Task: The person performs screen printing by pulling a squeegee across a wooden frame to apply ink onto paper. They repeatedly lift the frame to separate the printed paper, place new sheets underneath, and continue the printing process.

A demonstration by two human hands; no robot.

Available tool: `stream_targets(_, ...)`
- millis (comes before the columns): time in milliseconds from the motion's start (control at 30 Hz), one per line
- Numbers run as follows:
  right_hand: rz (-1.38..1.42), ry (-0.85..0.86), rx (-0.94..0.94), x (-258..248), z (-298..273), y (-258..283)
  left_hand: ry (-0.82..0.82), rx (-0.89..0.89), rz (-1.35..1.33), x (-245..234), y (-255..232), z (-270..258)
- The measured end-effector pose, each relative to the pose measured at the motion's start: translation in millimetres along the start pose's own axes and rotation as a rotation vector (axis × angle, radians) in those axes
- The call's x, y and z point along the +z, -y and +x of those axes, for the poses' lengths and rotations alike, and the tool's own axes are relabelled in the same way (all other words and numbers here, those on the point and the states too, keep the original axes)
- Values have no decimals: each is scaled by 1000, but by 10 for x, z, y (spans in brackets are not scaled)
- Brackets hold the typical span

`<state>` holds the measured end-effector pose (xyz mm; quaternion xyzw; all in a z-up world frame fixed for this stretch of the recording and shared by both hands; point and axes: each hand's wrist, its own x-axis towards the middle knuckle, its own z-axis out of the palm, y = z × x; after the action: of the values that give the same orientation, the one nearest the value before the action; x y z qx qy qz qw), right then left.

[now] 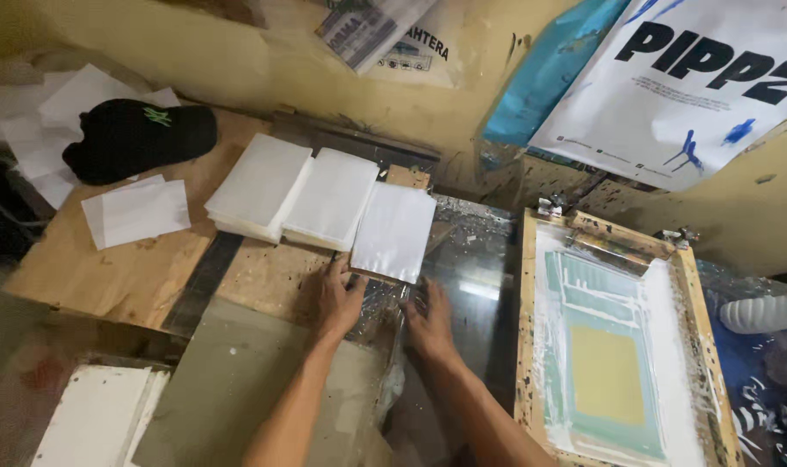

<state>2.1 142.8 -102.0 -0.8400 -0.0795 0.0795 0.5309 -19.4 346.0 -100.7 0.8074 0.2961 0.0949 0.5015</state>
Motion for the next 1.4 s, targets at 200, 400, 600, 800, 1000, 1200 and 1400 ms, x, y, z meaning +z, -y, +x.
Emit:
stream_targets(200,-137,37,108,88,-35,-36,0,37,49,-37,54,4)
stream_targets(400,-95,-1,162,102,-51,101,6,42,-3,-9,69,28)
stream_targets(600,39,-17,291,117,-52,155,16,-2,-19,63,170,84)
stream_targets(800,9,-28,185,144,-75,180,-10,11,26,47,128,67)
stream_targets(1000,-12,-49,120,131,-91,293,-14,73,13,15,103,41)
stream_targets(1200,69,-95,134,156,-103,484,0,62,-9,-95,-124,-28)
stream_targets(1400,367,-160,296,246,56,590,-18,106,42,-83,-61,-18)
